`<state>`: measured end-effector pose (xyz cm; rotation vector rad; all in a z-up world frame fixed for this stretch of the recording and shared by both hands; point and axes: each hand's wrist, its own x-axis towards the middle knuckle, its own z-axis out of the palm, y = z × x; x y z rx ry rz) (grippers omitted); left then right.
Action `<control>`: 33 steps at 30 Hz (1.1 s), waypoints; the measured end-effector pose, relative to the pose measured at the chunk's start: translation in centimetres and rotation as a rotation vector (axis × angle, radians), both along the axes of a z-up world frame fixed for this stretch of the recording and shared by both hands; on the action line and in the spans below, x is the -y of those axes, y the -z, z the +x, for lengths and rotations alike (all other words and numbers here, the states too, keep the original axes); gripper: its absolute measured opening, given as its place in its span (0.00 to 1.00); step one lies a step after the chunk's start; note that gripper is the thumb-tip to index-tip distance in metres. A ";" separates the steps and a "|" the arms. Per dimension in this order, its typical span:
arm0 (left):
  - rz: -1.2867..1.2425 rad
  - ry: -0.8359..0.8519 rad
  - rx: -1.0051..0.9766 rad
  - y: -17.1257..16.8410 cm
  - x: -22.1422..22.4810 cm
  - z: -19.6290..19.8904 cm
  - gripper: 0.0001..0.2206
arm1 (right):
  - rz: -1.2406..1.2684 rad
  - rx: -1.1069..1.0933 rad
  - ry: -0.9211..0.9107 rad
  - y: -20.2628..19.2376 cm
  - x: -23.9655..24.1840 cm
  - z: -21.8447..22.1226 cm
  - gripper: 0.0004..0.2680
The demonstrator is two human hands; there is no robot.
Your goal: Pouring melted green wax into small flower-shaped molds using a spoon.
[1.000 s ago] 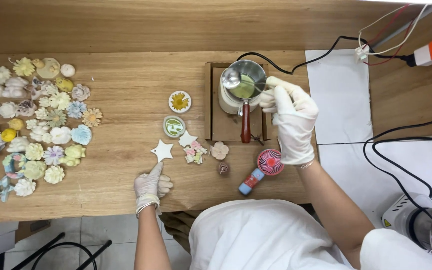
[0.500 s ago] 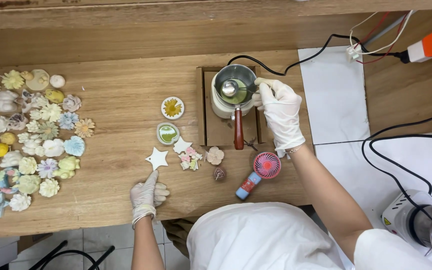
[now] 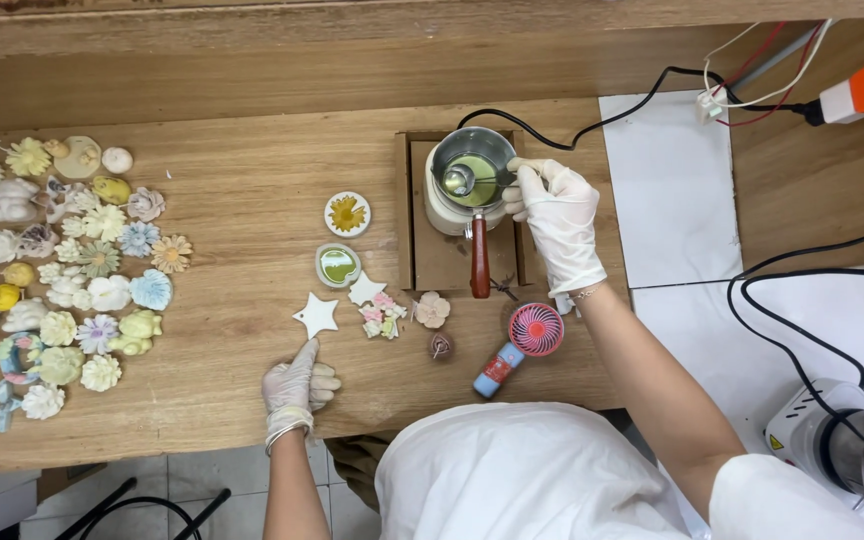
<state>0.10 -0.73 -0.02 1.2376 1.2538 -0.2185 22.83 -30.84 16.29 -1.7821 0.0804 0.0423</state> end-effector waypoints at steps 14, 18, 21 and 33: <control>-0.005 -0.024 0.036 0.9 -0.2 -0.2 0.21 | 0.195 -0.028 0.002 1.6 1.3 0.8 0.07; -0.017 -0.019 0.032 1.4 -0.3 -0.3 0.22 | 0.199 -0.019 -0.001 0.4 1.2 0.4 0.07; -0.010 0.001 0.013 0.5 -0.2 -0.1 0.22 | 0.185 -0.020 0.003 -0.3 1.1 0.4 0.08; -0.004 0.016 0.019 0.1 -0.2 -0.1 0.22 | 0.268 0.012 -0.057 -2.8 0.8 -0.1 0.08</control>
